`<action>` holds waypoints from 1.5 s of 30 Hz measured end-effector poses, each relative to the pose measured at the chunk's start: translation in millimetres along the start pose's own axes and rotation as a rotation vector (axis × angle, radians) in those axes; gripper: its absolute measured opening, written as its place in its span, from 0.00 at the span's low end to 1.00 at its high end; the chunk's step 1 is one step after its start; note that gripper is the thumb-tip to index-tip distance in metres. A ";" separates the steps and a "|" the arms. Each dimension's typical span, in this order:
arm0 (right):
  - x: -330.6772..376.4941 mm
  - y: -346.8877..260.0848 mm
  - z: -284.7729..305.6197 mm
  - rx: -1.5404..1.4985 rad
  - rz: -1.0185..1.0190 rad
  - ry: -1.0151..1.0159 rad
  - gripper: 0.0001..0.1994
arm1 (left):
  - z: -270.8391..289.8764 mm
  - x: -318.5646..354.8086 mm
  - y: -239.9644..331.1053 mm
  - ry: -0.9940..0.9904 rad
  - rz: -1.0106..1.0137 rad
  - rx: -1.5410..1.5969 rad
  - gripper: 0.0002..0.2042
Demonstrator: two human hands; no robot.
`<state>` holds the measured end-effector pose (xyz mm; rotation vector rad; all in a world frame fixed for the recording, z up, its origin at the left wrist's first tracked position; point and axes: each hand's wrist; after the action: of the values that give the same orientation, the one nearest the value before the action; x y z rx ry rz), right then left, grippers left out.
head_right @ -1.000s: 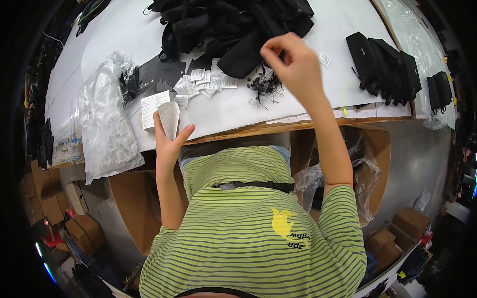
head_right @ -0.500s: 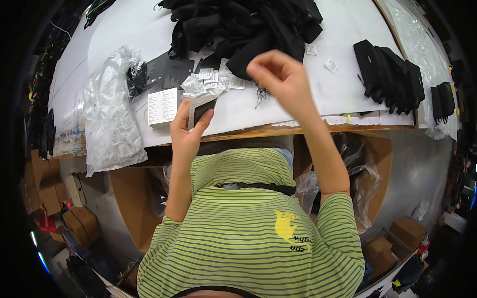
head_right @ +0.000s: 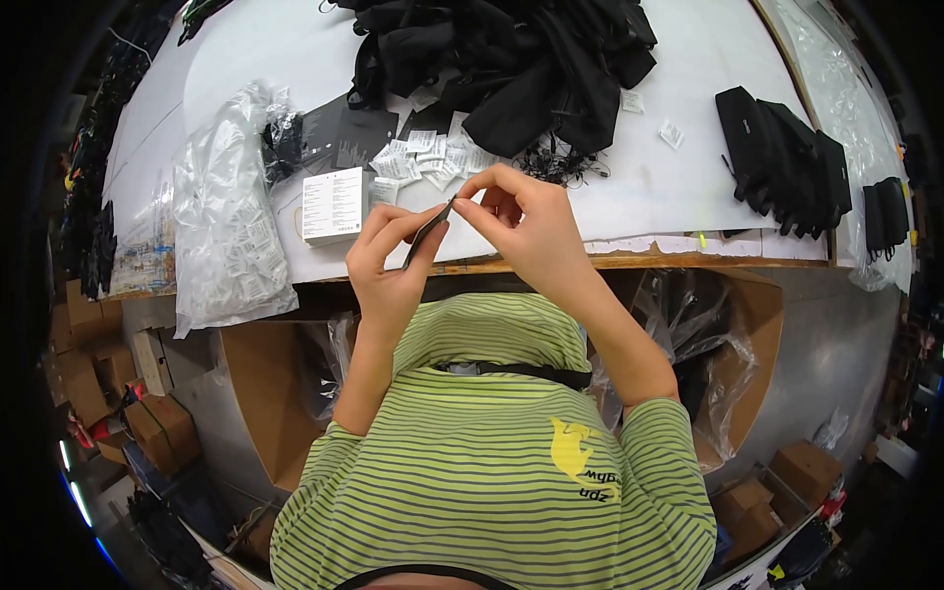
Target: Attaching labels and tags to small black pouches in a production environment.
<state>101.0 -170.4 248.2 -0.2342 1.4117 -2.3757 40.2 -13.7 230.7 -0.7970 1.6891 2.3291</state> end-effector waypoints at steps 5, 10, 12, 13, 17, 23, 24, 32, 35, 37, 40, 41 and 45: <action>5.5 5.5 -1.3 -0.019 0.097 0.040 0.04 | 3.7 2.6 7.2 -0.042 0.225 0.254 0.06; 11.5 4.6 4.3 0.001 0.207 -0.003 0.04 | 16.0 0.7 -9.3 -0.172 0.518 0.762 0.07; 11.5 3.7 4.4 0.011 0.177 -0.064 0.04 | 11.0 -0.8 -8.0 -0.226 0.732 0.853 0.06; 10.8 2.5 4.6 0.018 0.148 -0.127 0.04 | 11.2 0.8 -9.6 -0.228 0.729 0.850 0.06; 12.1 10.1 3.3 -0.040 0.140 -0.154 0.03 | 10.5 4.5 -14.7 -0.284 0.640 0.746 0.04; 17.7 21.9 5.7 -0.551 -0.176 -0.385 0.05 | -1.4 -0.6 -10.0 -0.293 0.597 0.750 0.04; 17.8 27.5 4.3 -0.517 -0.202 -0.405 0.06 | -4.0 -5.2 -14.0 -0.293 0.588 0.732 0.04; 19.8 35.8 6.0 -0.515 -0.187 -0.267 0.06 | -15.9 -116.6 -149.4 -0.030 0.130 -0.204 0.18; 23.4 37.9 7.4 -0.512 -0.193 -0.247 0.06 | -28.5 -137.2 -152.8 -0.101 0.197 -0.350 0.15; 26.6 39.5 6.2 -0.512 -0.216 -0.228 0.06 | -32.8 -137.6 -150.0 -0.097 0.200 -0.361 0.13; 25.9 41.8 2.7 -0.517 -0.196 -0.170 0.05 | -33.2 -138.1 -144.9 -0.072 0.135 -0.274 0.08; 25.3 41.8 2.9 -0.520 -0.202 -0.152 0.05 | -31.5 -136.5 -141.3 -0.067 0.135 -0.275 0.08; 19.9 44.7 -0.2 -0.451 -0.237 -0.047 0.05 | -22.8 -118.6 -104.4 -0.134 0.006 -0.090 0.07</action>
<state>92.7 -197.4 208.3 -0.5994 1.9783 -2.1720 192.0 23.2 197.9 -0.6346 1.5444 2.4188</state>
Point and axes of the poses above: each hand's wrist, its own x-axis away from the middle knuckle, its own z-axis out of the back of the hand, y = z × x, and after that the axes turned 14 degrees about x, right-handed
